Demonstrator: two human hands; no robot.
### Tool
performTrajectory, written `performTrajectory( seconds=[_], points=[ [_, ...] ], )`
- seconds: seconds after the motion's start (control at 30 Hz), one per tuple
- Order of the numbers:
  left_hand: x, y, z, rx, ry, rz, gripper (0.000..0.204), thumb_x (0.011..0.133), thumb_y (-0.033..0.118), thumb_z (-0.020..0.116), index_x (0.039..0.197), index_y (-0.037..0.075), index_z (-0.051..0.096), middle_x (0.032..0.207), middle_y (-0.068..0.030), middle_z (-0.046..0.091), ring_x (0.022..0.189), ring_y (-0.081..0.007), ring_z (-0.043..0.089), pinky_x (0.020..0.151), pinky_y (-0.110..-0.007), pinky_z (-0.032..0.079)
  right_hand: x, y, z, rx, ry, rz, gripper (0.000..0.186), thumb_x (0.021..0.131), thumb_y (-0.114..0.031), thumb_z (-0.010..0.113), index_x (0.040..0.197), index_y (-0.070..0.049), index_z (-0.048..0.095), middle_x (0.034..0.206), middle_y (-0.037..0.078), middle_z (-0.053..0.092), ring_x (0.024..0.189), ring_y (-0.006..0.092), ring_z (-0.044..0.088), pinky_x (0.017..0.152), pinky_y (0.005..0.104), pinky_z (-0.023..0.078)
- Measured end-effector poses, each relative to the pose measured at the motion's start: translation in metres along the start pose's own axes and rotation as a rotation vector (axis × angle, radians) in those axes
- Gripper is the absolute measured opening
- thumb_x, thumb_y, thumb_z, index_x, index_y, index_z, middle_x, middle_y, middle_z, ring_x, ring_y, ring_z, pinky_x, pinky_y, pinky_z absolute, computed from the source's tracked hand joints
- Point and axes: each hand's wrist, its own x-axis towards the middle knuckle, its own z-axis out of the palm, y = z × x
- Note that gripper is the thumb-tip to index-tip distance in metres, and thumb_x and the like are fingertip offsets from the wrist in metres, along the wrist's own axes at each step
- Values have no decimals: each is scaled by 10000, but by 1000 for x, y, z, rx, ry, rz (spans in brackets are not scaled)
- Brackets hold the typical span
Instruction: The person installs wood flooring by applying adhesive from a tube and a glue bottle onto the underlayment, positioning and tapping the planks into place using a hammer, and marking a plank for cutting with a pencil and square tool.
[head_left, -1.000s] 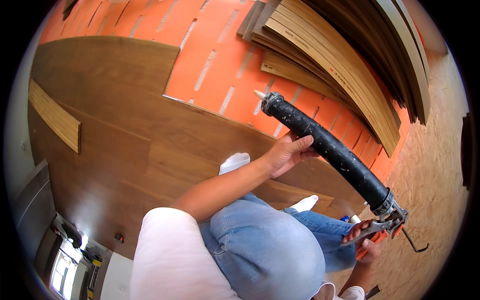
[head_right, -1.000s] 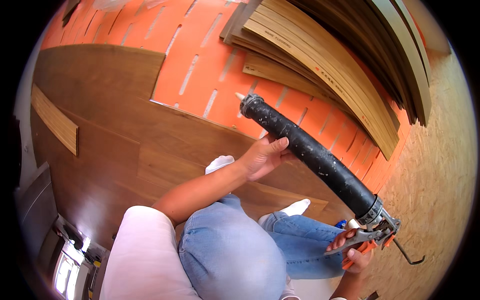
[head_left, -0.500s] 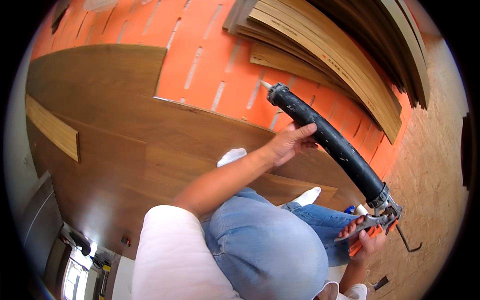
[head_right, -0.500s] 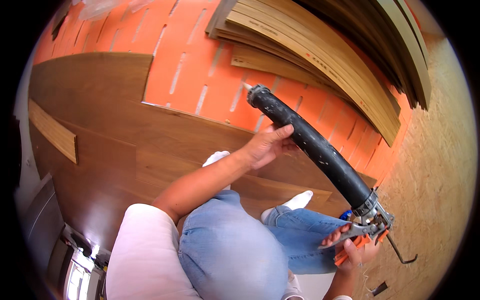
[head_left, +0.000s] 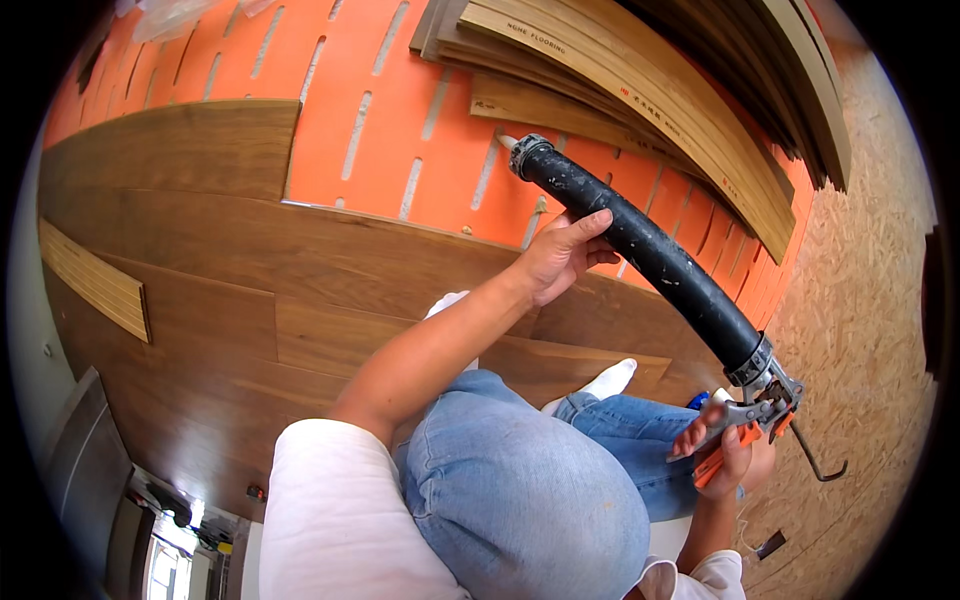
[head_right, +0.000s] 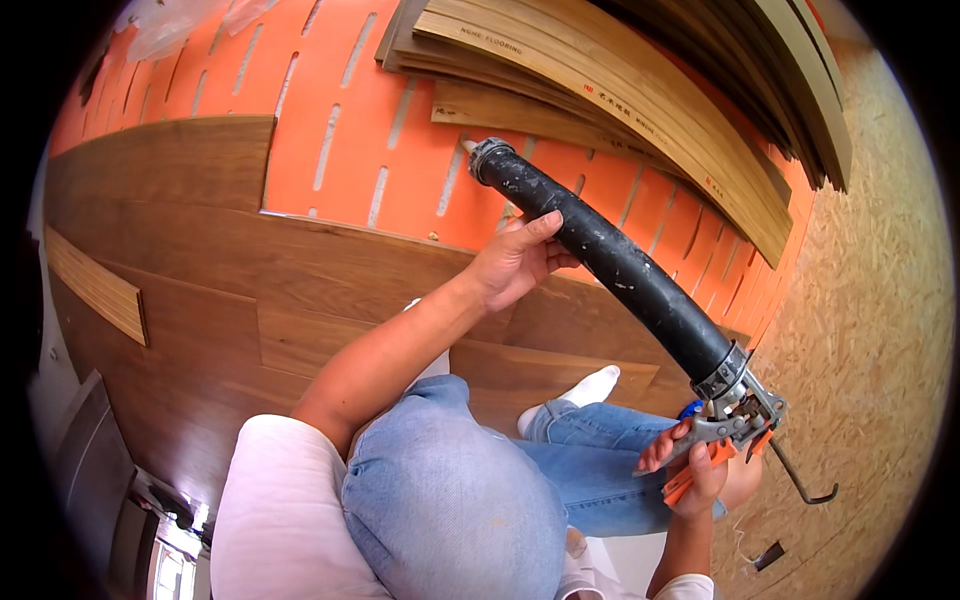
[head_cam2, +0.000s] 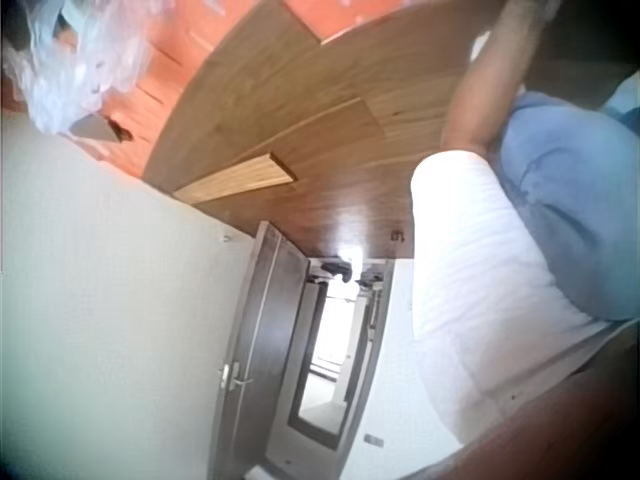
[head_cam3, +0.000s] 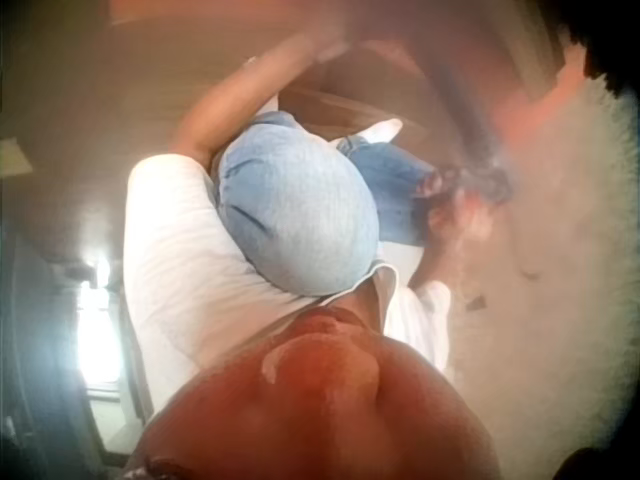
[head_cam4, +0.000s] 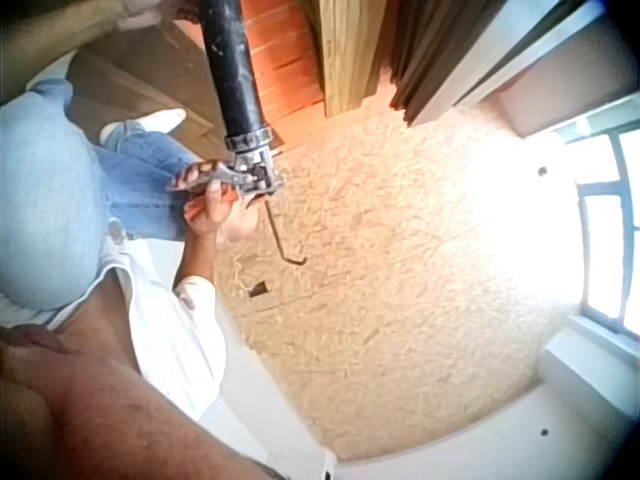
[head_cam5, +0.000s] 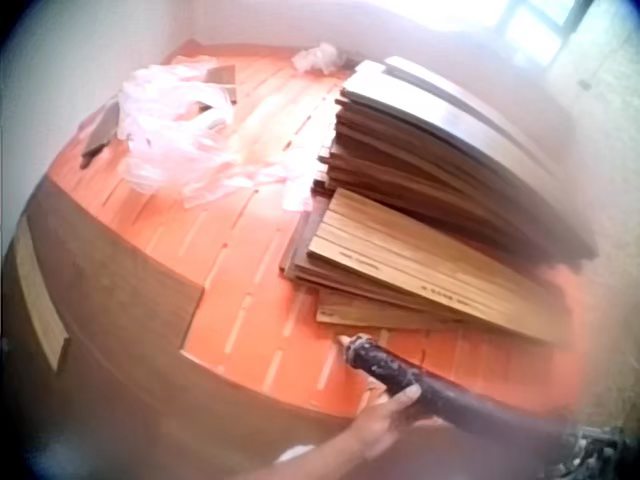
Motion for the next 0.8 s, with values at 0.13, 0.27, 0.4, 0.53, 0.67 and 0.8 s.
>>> performTrajectory(
  seconds=[0.13, 0.27, 0.4, 0.53, 0.67, 0.8],
  points=[
    [-9, -4, -2, -10, 24, -33, 426, 989, 355, 682, 1291, 84, 549, 1187, -74, 662, 1098, -206, 645, 1001, -407, 515, -3, -2, -8, -7, 8, 57, 428, 996, -422, 616, 1104, -24, 504, 810, 113, 582, 682, 232, 602, 647, 426, 548],
    [-20, -8, -4, -26, 40, -74, 424, 996, 350, 672, 1302, 84, 545, 1229, -71, 640, 1142, -201, 617, 1022, -413, 491, -9, -5, -16, -22, 18, 102, 437, 997, -441, 613, 1088, -25, 513, 800, 117, 578, 652, 233, 595, 613, 417, 542],
    [-28, -11, -6, -41, 68, -123, 427, 998, 346, 670, 1309, 81, 543, 1235, -65, 637, 1149, -202, 614, 1025, -407, 483, -13, -13, -17, -23, 47, 161, 438, 995, -438, 618, 1079, -21, 517, 778, 126, 578, 631, 232, 594, 594, 414, 539],
    [-37, -11, -8, -49, 104, -150, 439, 996, 352, 672, 1315, 75, 551, 1246, -73, 648, 1170, -209, 611, 1034, -416, 477, -15, -23, -14, -46, 53, 216, 466, 987, -452, 629, 1082, -10, 519, 768, 132, 584, 632, 233, 603, 590, 411, 539],
    [-41, -7, -7, -15, 122, -196, 463, 986, 367, 680, 1317, 63, 567, 1270, -87, 656, 1199, -221, 604, 1066, -440, 457, -19, -25, -9, -8, 68, 241, 559, 957, -521, 661, 1103, 2, 525, 787, 140, 601, 653, 237, 623, 599, 414, 543],
    [-41, -3, -4, -30, 153, -235, 502, 973, 381, 691, 1332, 53, 565, 1316, -104, 644, 1227, -235, 595, 1111, -463, 430, -21, -23, 0, 30, 50, 182, 963, 807, -763, 688, 1277, 61, 520, 886, 195, 668, 769, 283, 682, 714, 418, 574]
  ],
)
